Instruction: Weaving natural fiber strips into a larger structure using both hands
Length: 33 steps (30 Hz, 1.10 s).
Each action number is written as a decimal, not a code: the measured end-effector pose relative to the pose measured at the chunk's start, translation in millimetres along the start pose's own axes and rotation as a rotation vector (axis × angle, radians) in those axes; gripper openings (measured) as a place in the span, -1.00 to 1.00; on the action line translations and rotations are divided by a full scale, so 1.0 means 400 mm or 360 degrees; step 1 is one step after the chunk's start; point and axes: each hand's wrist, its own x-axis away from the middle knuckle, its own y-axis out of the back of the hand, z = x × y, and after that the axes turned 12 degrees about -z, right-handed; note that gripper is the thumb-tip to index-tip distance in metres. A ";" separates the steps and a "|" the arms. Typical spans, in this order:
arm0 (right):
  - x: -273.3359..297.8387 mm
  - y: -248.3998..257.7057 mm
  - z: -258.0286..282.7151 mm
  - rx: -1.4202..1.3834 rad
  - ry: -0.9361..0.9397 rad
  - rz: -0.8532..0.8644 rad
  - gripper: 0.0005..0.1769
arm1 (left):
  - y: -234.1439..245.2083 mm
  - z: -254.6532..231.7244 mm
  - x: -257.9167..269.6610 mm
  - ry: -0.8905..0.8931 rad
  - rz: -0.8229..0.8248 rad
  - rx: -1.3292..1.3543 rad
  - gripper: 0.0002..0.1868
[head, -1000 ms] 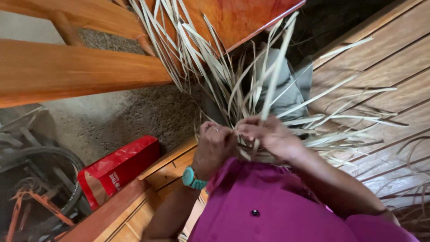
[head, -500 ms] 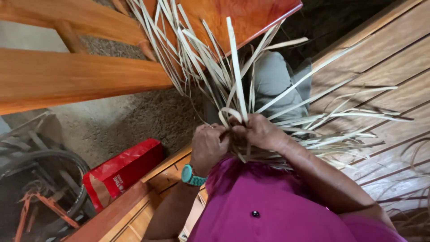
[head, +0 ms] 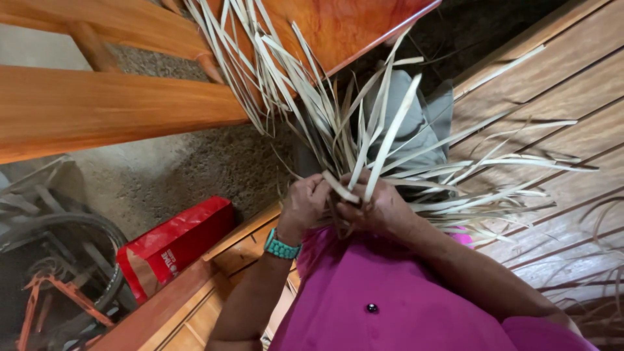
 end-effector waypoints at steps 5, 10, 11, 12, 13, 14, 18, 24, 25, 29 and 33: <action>-0.032 0.034 0.130 -0.0202 -0.0235 -0.0115 -0.81 | 0.000 -0.039 0.017 -0.0084 0.0017 -0.0047 -0.72; -0.021 0.095 0.074 -0.0023 -0.0849 -0.0083 -0.73 | 0.013 -0.071 0.049 -0.0215 -0.0033 -0.0016 -0.78; -0.007 0.083 0.022 0.0264 -0.0811 0.0065 -0.61 | 0.016 -0.084 0.058 -0.0265 -0.0056 -0.0019 -0.81; 0.005 0.071 -0.031 0.0550 -0.0770 0.0214 -0.45 | 0.019 -0.097 0.065 -0.0315 -0.0078 -0.0023 -0.83; -0.001 0.060 -0.027 0.0554 -0.0772 0.0214 -0.45 | 0.019 -0.105 0.068 -0.0314 -0.0076 -0.0020 -0.83; -0.007 0.049 -0.025 0.0749 -0.0671 0.0314 -0.41 | 0.018 -0.111 0.069 -0.0352 -0.0087 -0.0040 -0.82; -0.014 0.044 0.005 0.0821 -0.0697 0.0448 -0.49 | 0.027 -0.115 0.094 -0.0387 -0.0097 0.0004 -0.79; -0.005 0.037 0.018 0.0321 -0.1150 0.0221 -0.66 | 0.019 -0.121 0.091 -0.0479 -0.0143 -0.0067 -0.78; -0.011 0.044 0.040 0.0323 -0.1152 0.0220 -0.66 | 0.017 -0.123 0.090 -0.0479 -0.0141 -0.0065 -0.78; -0.039 0.062 0.081 0.0274 -0.1213 0.0290 -0.66 | 0.014 -0.097 0.068 -0.0278 -0.0089 -0.0006 -0.79; -0.073 0.068 0.076 0.0044 -0.1289 0.0217 -0.68 | 0.010 -0.081 0.052 -0.0587 -0.0018 0.0139 -0.81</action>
